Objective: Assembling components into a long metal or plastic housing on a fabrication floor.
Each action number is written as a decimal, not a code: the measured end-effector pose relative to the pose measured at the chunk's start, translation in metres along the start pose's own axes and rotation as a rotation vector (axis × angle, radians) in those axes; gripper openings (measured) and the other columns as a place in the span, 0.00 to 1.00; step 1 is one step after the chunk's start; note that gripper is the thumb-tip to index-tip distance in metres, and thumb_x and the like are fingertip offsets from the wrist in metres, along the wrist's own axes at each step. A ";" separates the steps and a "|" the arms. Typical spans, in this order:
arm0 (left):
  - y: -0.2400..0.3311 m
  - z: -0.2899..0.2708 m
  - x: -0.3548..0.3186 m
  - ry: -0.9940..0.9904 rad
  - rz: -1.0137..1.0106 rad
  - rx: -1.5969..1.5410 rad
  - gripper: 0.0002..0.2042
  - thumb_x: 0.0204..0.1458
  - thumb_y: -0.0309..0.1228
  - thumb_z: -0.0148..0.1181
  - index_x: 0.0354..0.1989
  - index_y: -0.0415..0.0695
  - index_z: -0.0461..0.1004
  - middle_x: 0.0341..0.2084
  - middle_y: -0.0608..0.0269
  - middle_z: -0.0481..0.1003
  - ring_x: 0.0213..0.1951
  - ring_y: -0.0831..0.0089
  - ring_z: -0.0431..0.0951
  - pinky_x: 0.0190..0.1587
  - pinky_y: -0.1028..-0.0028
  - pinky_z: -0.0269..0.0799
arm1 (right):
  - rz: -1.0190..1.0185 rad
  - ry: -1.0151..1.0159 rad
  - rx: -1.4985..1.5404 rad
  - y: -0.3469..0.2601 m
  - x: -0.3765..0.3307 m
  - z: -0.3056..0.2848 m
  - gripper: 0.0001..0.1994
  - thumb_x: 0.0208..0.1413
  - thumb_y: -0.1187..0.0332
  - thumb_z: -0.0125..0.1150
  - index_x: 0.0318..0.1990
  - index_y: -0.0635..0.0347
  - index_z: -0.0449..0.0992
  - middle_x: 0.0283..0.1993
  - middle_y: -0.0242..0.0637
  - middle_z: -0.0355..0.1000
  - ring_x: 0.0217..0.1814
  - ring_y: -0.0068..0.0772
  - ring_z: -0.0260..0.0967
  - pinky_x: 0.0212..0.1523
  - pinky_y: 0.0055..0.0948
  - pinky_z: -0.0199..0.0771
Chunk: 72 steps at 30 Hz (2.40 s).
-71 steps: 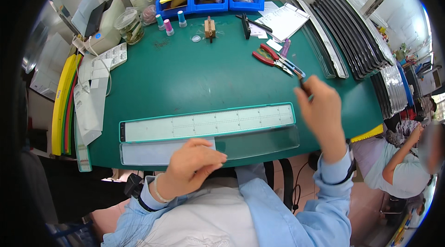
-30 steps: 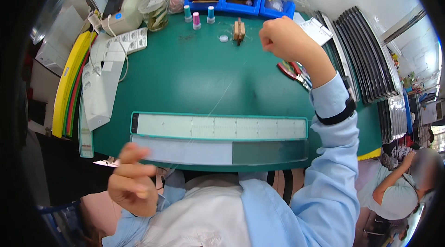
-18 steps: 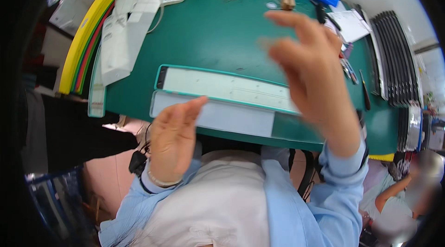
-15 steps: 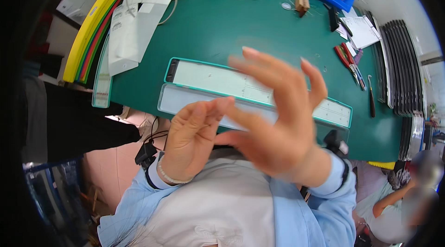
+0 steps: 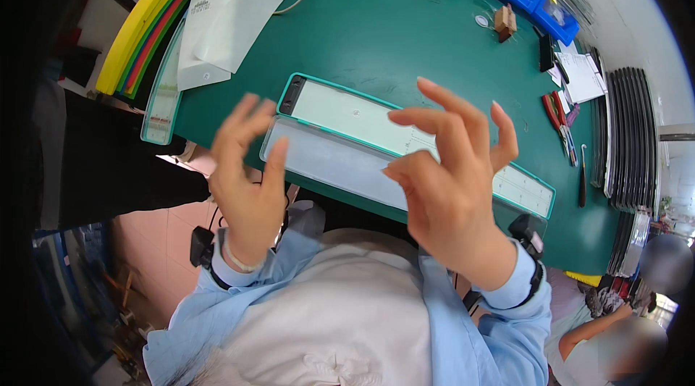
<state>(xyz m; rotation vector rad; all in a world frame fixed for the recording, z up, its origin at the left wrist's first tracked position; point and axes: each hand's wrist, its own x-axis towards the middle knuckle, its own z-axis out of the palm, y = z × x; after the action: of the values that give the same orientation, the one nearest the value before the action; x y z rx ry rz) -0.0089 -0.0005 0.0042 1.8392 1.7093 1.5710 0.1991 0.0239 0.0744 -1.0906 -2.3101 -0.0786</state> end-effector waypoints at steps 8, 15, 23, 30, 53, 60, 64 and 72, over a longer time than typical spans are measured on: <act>-0.026 -0.010 -0.011 -0.225 -0.071 -0.014 0.09 0.47 0.17 0.58 0.29 0.43 0.63 0.45 0.44 0.77 0.58 0.63 0.71 0.65 0.57 0.48 | -0.103 -0.126 0.258 0.005 0.037 0.063 0.11 0.35 0.81 0.67 0.24 0.53 0.74 0.49 0.35 0.72 0.64 0.45 0.62 0.63 0.49 0.40; -0.020 -0.009 -0.017 -0.120 -0.040 0.014 0.11 0.43 0.17 0.60 0.29 0.44 0.66 0.37 0.56 0.81 0.54 0.59 0.72 0.58 0.60 0.55 | -0.239 0.002 0.142 -0.004 0.031 0.093 0.07 0.35 0.77 0.66 0.22 0.53 0.75 0.45 0.36 0.75 0.60 0.43 0.66 0.66 0.44 0.38; -0.029 -0.002 -0.020 -0.094 -0.010 0.007 0.11 0.40 0.17 0.64 0.28 0.44 0.68 0.37 0.61 0.80 0.49 0.60 0.73 0.52 0.62 0.57 | -0.178 -0.058 0.091 -0.006 0.029 0.098 0.05 0.38 0.74 0.65 0.21 0.52 0.75 0.44 0.34 0.77 0.59 0.43 0.67 0.68 0.41 0.36; -0.029 0.000 -0.020 -0.098 0.011 0.039 0.12 0.39 0.17 0.65 0.27 0.45 0.68 0.37 0.61 0.80 0.48 0.60 0.74 0.50 0.64 0.57 | -0.209 -0.037 0.086 -0.002 0.028 0.100 0.04 0.37 0.73 0.65 0.20 0.52 0.75 0.44 0.34 0.77 0.59 0.43 0.67 0.68 0.41 0.36; -0.001 0.006 -0.002 -0.373 0.093 0.477 0.22 0.40 0.15 0.54 0.42 0.52 0.81 0.59 0.49 0.64 0.65 0.45 0.52 0.63 0.51 0.42 | -0.071 -0.152 0.151 0.005 0.032 0.072 0.08 0.33 0.72 0.66 0.26 0.53 0.78 0.50 0.39 0.73 0.63 0.46 0.63 0.64 0.53 0.34; -0.022 -0.017 0.002 -0.389 0.197 0.737 0.23 0.43 0.15 0.48 0.46 0.50 0.78 0.63 0.61 0.64 0.69 0.53 0.51 0.67 0.48 0.33 | 0.141 -0.093 -0.288 0.077 0.016 -0.065 0.06 0.44 0.74 0.67 0.32 0.61 0.79 0.54 0.44 0.72 0.56 0.42 0.69 0.54 0.36 0.62; -0.035 -0.027 0.020 -0.445 0.253 0.754 0.23 0.46 0.14 0.45 0.50 0.45 0.75 0.61 0.61 0.67 0.69 0.56 0.53 0.68 0.51 0.32 | 0.392 -0.128 0.153 0.175 -0.039 -0.073 0.03 0.50 0.76 0.63 0.32 0.63 0.75 0.41 0.39 0.72 0.39 0.35 0.69 0.38 0.27 0.67; -0.045 -0.034 0.023 -0.482 0.227 0.635 0.22 0.53 0.15 0.40 0.54 0.44 0.72 0.60 0.59 0.68 0.68 0.60 0.55 0.69 0.55 0.37 | 0.350 -0.336 0.322 0.220 -0.040 -0.028 0.03 0.55 0.74 0.60 0.34 0.61 0.72 0.35 0.36 0.67 0.36 0.31 0.66 0.39 0.28 0.67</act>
<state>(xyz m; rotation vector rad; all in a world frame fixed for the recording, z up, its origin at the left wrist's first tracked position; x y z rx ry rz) -0.0674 0.0154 -0.0014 2.5053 1.9247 0.5495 0.3918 0.1349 0.0358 -1.3940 -2.2630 0.6326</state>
